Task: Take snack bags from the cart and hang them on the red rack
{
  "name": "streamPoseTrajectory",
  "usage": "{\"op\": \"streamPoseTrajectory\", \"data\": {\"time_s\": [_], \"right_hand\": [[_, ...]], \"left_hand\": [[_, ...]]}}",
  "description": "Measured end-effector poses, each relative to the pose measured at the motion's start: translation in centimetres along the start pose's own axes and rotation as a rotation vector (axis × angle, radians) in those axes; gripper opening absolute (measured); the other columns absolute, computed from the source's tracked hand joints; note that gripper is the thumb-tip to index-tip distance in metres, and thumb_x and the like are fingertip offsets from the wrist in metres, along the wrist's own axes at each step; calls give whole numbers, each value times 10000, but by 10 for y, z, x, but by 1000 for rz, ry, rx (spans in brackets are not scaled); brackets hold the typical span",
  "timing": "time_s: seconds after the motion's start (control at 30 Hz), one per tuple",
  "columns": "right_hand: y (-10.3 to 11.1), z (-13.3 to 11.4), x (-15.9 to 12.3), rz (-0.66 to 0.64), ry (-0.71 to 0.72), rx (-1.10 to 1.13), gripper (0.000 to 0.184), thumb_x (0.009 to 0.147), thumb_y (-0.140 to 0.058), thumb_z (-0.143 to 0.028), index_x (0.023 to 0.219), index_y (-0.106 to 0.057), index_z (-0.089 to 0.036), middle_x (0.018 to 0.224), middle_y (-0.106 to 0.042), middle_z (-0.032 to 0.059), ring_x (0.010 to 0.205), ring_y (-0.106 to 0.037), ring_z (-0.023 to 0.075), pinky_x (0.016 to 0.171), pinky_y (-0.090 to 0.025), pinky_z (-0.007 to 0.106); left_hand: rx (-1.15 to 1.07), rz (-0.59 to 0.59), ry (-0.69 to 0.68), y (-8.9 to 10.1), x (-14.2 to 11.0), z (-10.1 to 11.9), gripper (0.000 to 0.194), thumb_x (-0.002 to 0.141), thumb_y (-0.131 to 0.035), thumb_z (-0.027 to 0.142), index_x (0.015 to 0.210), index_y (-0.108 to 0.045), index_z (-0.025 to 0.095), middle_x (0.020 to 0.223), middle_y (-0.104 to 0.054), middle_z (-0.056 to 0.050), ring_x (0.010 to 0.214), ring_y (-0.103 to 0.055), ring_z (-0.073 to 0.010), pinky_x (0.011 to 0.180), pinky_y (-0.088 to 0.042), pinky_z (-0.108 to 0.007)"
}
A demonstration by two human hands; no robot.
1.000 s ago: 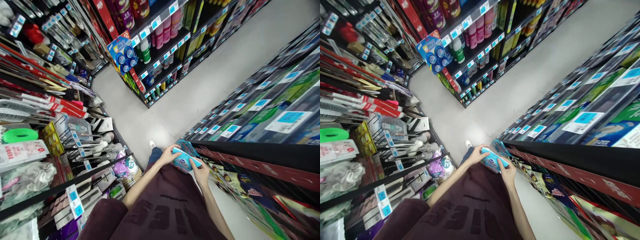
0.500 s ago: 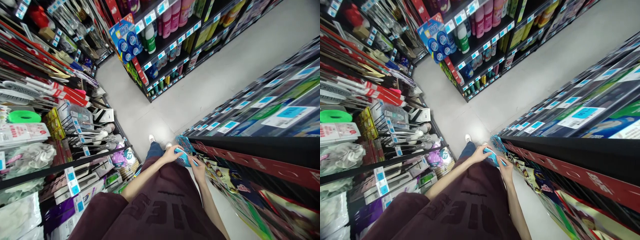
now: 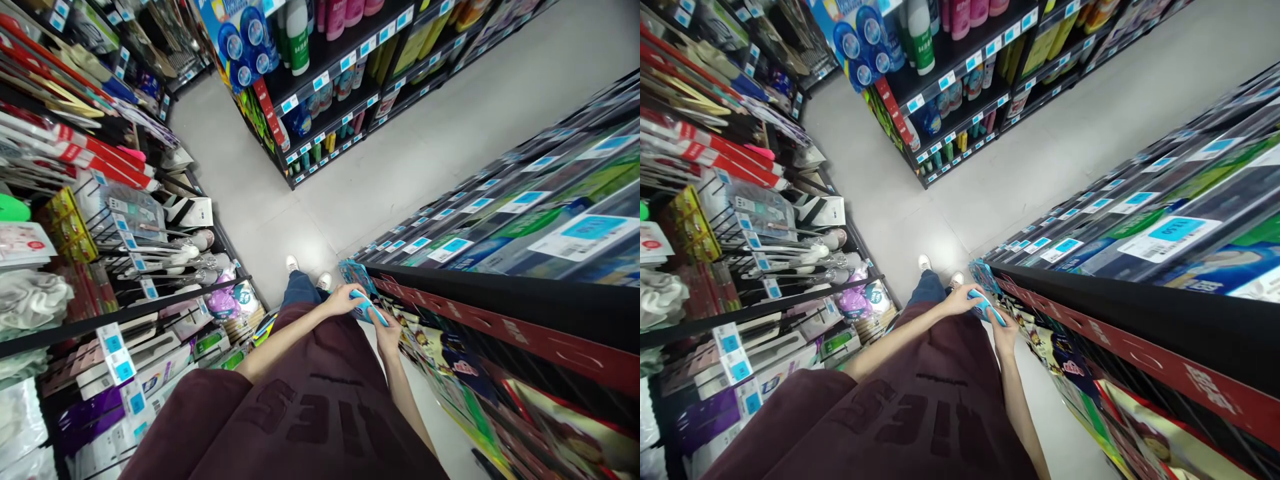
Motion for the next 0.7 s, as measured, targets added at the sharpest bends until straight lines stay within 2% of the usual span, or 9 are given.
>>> {"op": "streamPoseTrajectory", "data": {"time_s": [0.2, 0.33, 0.4, 0.5, 0.6, 0.7], "right_hand": [[9, 9, 0, 85, 19, -47, 405, 662, -764, -455, 879, -738, -115, 870, -723, 94, 782, -651, 226, 755, -519, 352], [9, 6, 3, 194, 66, -68, 441, 672, -750, -478, 889, -732, -95, 863, -724, 111, 775, -656, 235, 745, -529, 355], [7, 4, 6, 260, 90, -75, 469, 668, -745, -498, 894, -727, -88, 856, -724, 118, 763, -661, 241, 724, -537, 357], [2, 1, 13, 364, 124, -80, 501, 667, -734, -528, 896, -723, -83, 845, -725, 127, 752, -668, 249, 708, -548, 365], [-4, -1, 22, 442, 161, -83, 496, 675, -722, -538, 866, -727, -80, 835, -726, 137, 759, -674, 257, 736, -550, 385], [-10, -1, 30, 488, 187, -83, 486, 699, -701, -535, 861, -728, -77, 848, -729, 150, 760, -678, 261, 750, -551, 399]], "left_hand": [[-7, 17, -14, -10, 9, -13, 183, 806, -579, 190, 967, -666, 176, 959, -712, -12, 878, -645, -147, 830, -474, -234], [-9, 57, -59, -15, 17, -15, 169, 806, -578, 179, 956, -655, 186, 943, -702, -4, 881, -635, -152, 847, -479, -253], [7, 112, -74, -15, 20, -12, 193, 809, -577, 173, 992, -636, 188, 981, -682, -19, 943, -606, -174, 910, -467, -299], [48, 247, -77, -12, 23, -7, 330, 822, -559, 156, 1150, -555, 187, 1164, -588, -77, 1134, -503, -220, 1033, -399, -395], [147, 365, -129, -9, 21, -2, 378, 846, -527, 148, 1220, -507, 197, 1211, -509, -96, 1181, -456, -229, 1054, -386, -420], [246, 306, -222, -14, 20, 2, 306, 883, -486, 162, 1179, -551, 198, 1126, -526, -80, 1097, -503, -214, 1001, -433, -381]]}}
Point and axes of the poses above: each hand's wrist, its own x-axis towards the middle knuckle, its own y-axis out of the back of the hand, z = x × y, the point moved 4 cm from there along x, towards the middle knuckle
